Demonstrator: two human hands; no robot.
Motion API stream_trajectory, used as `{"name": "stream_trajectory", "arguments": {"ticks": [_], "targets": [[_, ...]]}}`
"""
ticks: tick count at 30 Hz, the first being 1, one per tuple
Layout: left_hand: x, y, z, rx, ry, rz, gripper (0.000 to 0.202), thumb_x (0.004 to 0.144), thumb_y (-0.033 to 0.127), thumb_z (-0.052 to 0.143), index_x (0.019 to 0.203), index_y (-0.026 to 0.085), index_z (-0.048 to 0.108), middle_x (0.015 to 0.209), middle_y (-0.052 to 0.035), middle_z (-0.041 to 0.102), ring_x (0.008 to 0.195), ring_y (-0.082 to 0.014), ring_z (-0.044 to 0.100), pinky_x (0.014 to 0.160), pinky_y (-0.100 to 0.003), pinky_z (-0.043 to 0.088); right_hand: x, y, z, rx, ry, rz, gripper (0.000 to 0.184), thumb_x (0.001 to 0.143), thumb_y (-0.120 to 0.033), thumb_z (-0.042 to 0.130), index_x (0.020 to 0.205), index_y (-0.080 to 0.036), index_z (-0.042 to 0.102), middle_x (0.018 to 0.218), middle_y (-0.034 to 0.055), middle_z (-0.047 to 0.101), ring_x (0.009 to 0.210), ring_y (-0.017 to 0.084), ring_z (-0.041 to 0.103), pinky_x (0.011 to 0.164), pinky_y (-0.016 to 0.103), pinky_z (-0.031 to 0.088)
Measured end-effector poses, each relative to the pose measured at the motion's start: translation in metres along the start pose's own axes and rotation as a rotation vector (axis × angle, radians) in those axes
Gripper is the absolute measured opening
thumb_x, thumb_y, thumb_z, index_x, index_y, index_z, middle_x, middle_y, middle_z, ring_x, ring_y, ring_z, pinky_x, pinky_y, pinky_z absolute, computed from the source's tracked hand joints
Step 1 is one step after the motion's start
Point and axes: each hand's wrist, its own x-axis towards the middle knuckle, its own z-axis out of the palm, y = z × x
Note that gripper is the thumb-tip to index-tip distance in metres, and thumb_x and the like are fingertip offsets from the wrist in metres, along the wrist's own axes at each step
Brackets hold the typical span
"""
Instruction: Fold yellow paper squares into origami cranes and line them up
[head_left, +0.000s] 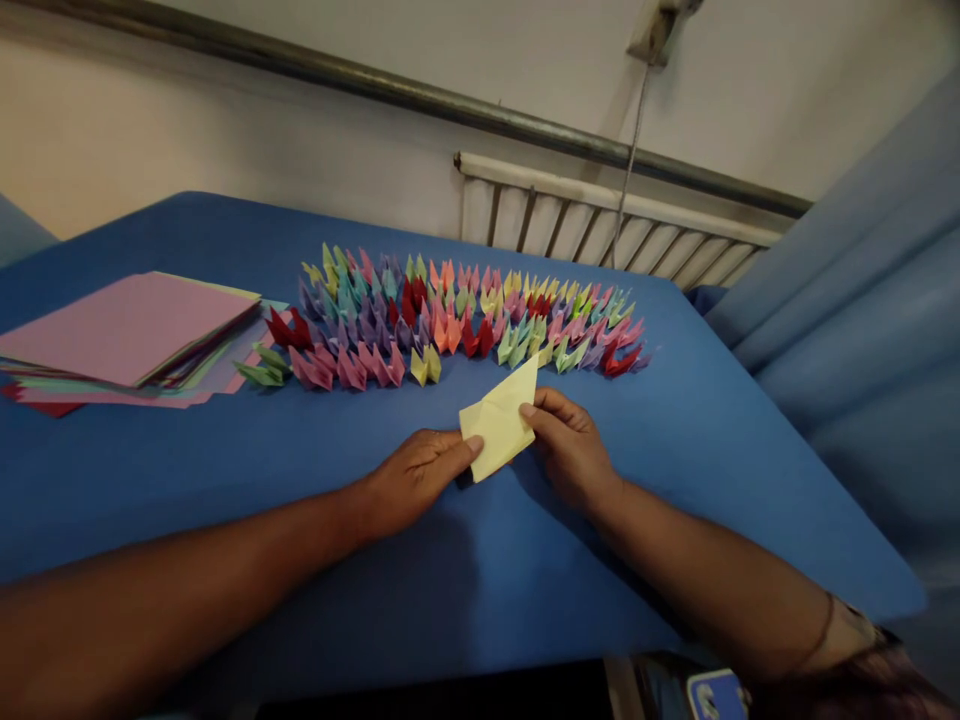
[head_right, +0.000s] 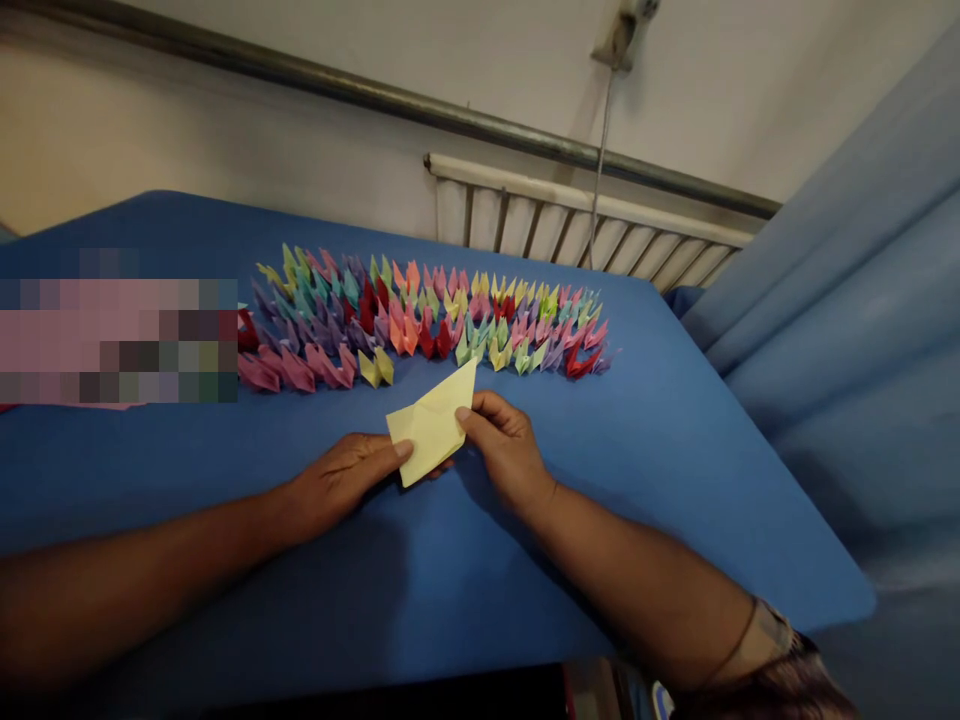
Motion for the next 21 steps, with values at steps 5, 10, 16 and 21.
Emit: {"name": "stream_trajectory", "arguments": {"ticks": [5,10,16,21], "targets": [[0.006,-0.002,0.003,-0.150,0.124,0.000,0.027,0.072,0.039,0.067,0.088,0.017,0.063,0.084,-0.0017,0.066,0.076,-0.0171,0.060,0.070,-0.028,0.049,0.001,-0.009,-0.003,-0.362,-0.120,-0.149,0.013,0.082,-0.030,0.062,0.075,-0.019,0.063,0.074,-0.0004,0.059,0.068,0.014,0.053,0.066,0.028,0.042],[0.011,-0.006,0.003,-0.155,0.192,-0.044,0.025,0.070,0.038,0.070,0.073,0.016,0.060,0.064,0.0034,0.055,0.058,-0.0105,0.050,0.054,-0.022,0.040,-0.004,-0.011,-0.001,-0.571,-0.224,-0.194,0.015,0.089,-0.033,0.055,0.084,-0.020,0.060,0.075,-0.0009,0.057,0.067,0.013,0.052,0.064,0.028,0.042],[0.010,-0.010,0.004,-0.242,0.351,-0.003,0.027,0.073,0.040,0.070,0.075,0.016,0.058,0.068,0.0024,0.058,0.061,-0.0113,0.054,0.056,-0.022,0.042,-0.010,-0.001,0.009,-0.295,-0.132,0.005,0.031,0.078,-0.045,0.071,0.094,-0.022,0.056,0.076,-0.0020,0.062,0.064,0.013,0.056,0.060,0.027,0.045],[0.010,-0.009,0.003,-0.349,0.357,0.029,0.049,0.076,0.033,0.070,0.119,0.017,0.053,0.069,0.0041,0.061,0.062,-0.0123,0.059,0.060,-0.023,0.046,-0.002,0.002,0.009,-0.193,-0.051,0.117,0.033,0.080,-0.052,0.065,0.078,-0.019,0.061,0.058,-0.0041,0.055,0.049,0.010,0.048,0.047,0.023,0.039]]}}
